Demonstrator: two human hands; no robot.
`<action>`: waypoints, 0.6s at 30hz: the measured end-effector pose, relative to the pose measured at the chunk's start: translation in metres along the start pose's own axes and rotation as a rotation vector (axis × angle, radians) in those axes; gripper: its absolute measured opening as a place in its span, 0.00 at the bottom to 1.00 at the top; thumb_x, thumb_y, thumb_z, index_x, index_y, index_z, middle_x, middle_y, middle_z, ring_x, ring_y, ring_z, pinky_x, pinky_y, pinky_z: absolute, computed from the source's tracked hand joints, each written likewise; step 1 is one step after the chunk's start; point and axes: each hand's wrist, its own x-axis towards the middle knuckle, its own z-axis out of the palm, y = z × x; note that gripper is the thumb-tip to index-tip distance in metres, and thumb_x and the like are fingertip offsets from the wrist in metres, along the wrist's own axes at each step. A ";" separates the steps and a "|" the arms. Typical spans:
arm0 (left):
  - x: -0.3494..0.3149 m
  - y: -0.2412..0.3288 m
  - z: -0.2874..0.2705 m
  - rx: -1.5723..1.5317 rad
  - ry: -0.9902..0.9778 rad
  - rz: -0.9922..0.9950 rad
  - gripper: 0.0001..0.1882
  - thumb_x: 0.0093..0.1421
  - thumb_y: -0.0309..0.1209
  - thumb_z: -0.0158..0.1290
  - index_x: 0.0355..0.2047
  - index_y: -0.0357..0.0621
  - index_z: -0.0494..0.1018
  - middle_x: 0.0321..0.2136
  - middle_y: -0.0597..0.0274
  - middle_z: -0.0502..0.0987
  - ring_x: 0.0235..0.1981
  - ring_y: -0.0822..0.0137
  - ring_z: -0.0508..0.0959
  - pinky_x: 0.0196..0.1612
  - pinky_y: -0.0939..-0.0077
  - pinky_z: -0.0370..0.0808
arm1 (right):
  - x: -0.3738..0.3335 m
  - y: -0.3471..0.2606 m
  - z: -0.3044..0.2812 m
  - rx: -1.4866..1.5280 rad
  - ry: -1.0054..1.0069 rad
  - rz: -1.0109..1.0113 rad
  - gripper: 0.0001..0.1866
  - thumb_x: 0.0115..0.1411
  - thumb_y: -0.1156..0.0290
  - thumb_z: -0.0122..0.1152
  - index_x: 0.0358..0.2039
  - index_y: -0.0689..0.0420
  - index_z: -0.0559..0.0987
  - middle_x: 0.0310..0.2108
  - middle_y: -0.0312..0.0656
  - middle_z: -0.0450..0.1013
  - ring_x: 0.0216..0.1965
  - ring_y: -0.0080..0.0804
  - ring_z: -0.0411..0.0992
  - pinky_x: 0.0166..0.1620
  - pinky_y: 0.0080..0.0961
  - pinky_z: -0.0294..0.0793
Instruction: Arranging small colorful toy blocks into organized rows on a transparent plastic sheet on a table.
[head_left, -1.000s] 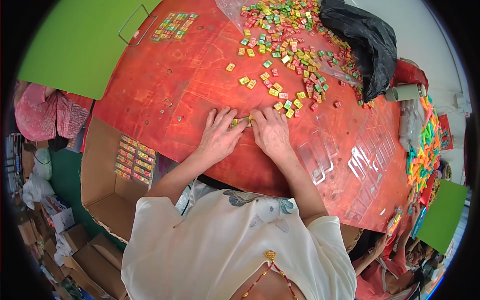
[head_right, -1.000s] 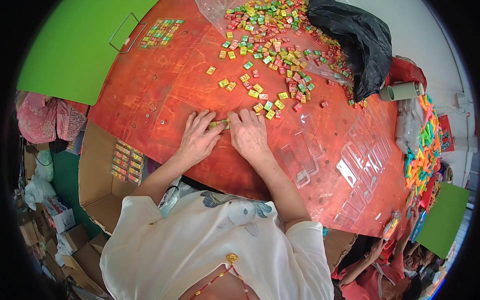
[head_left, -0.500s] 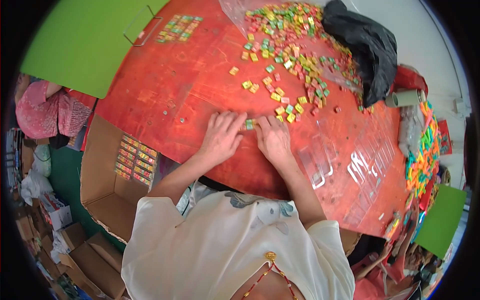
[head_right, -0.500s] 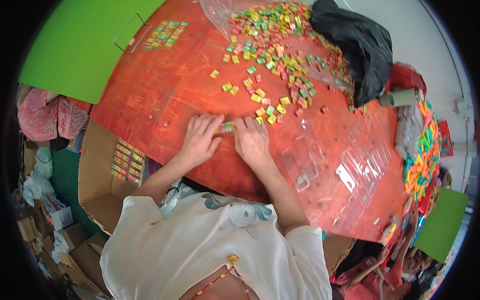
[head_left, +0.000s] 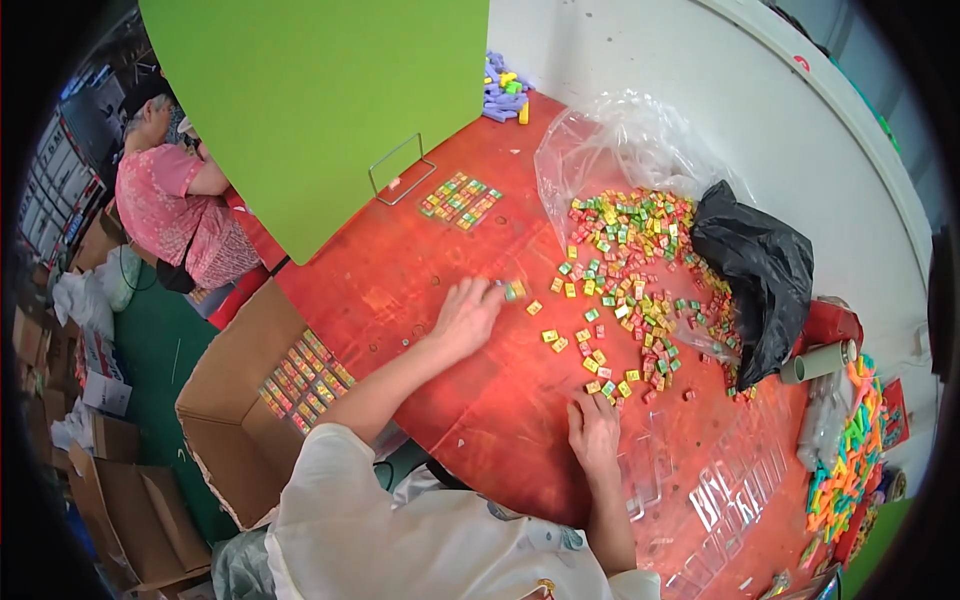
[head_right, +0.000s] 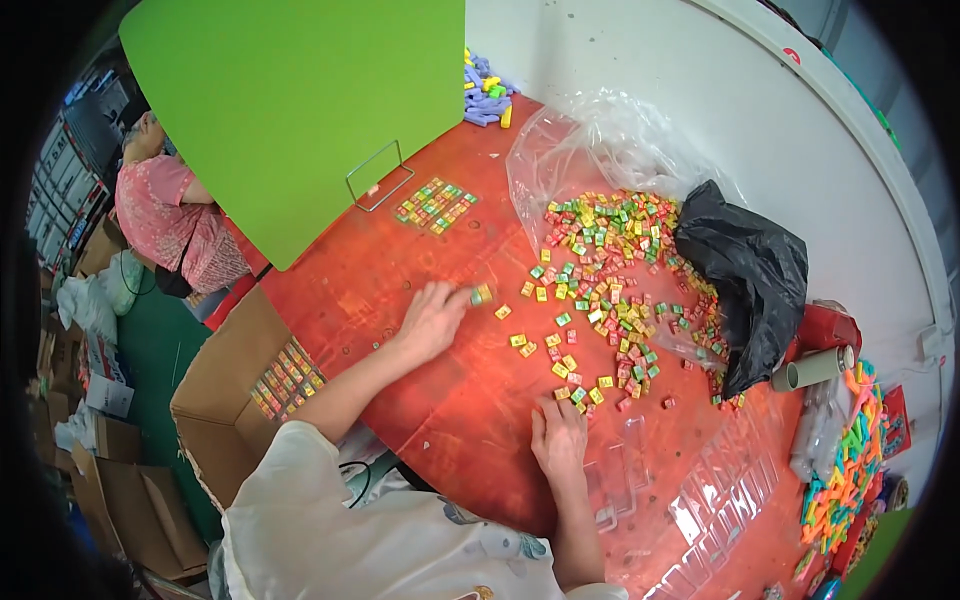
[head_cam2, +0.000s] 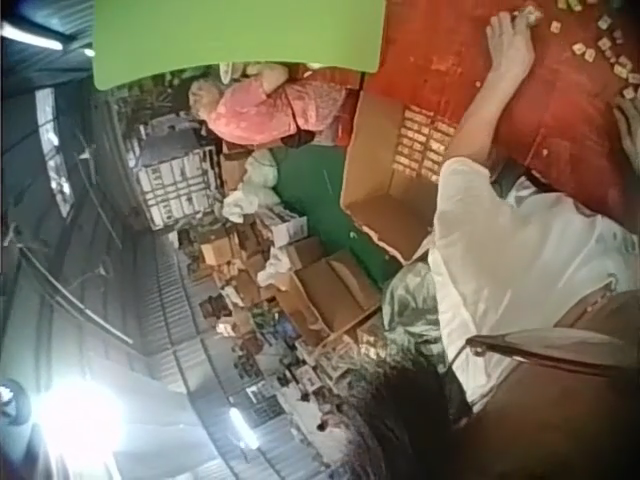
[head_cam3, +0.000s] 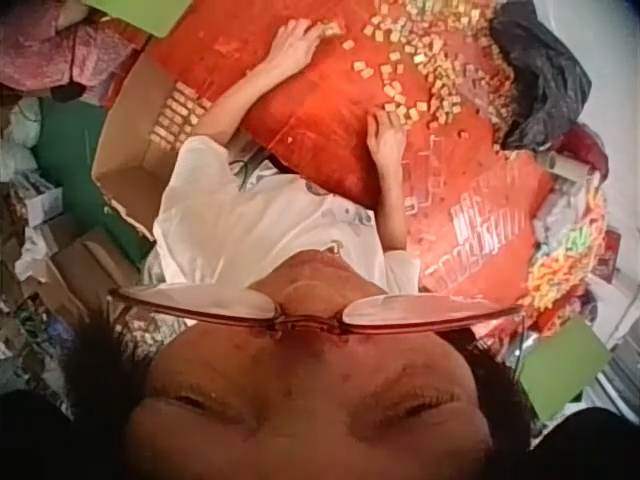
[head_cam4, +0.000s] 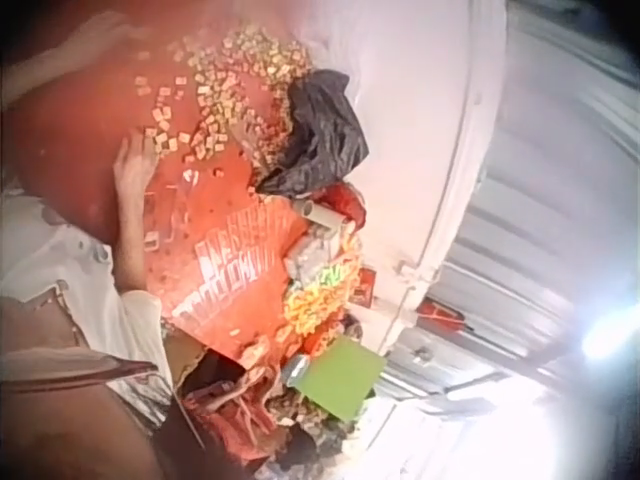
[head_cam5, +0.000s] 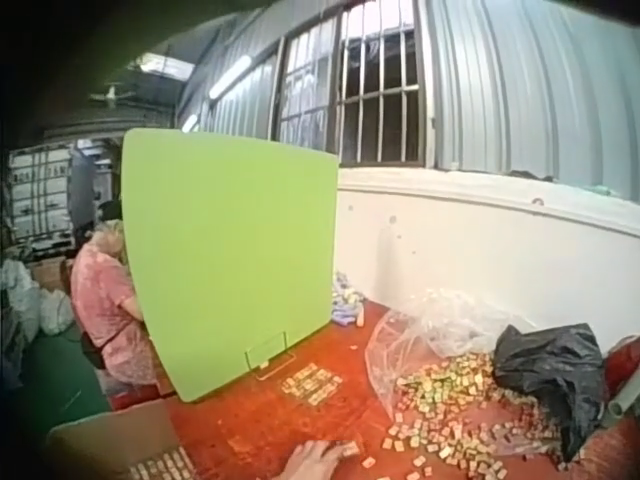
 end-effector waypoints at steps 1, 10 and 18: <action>0.017 -0.016 0.006 0.039 0.013 -0.017 0.14 0.58 0.27 0.54 0.46 0.42 0.75 0.39 0.52 0.71 0.41 0.51 0.72 0.41 0.56 0.70 | -0.001 0.001 -0.001 0.000 -0.007 0.006 0.10 0.57 0.72 0.63 0.40 0.57 0.80 0.37 0.47 0.76 0.40 0.48 0.74 0.45 0.41 0.72; 0.136 -0.116 0.067 0.477 0.000 -0.104 0.14 0.60 0.31 0.48 0.44 0.40 0.76 0.38 0.51 0.74 0.43 0.53 0.74 0.42 0.55 0.70 | -0.003 0.002 -0.008 -0.072 0.010 0.025 0.11 0.57 0.72 0.65 0.42 0.55 0.80 0.36 0.45 0.74 0.39 0.45 0.74 0.42 0.39 0.72; 0.136 -0.075 0.074 0.379 0.069 0.065 0.17 0.59 0.38 0.55 0.48 0.50 0.75 0.46 0.55 0.73 0.49 0.54 0.71 0.54 0.48 0.64 | 0.024 0.031 -0.018 -0.082 0.096 0.101 0.12 0.59 0.74 0.62 0.44 0.59 0.79 0.43 0.49 0.72 0.46 0.49 0.71 0.49 0.41 0.71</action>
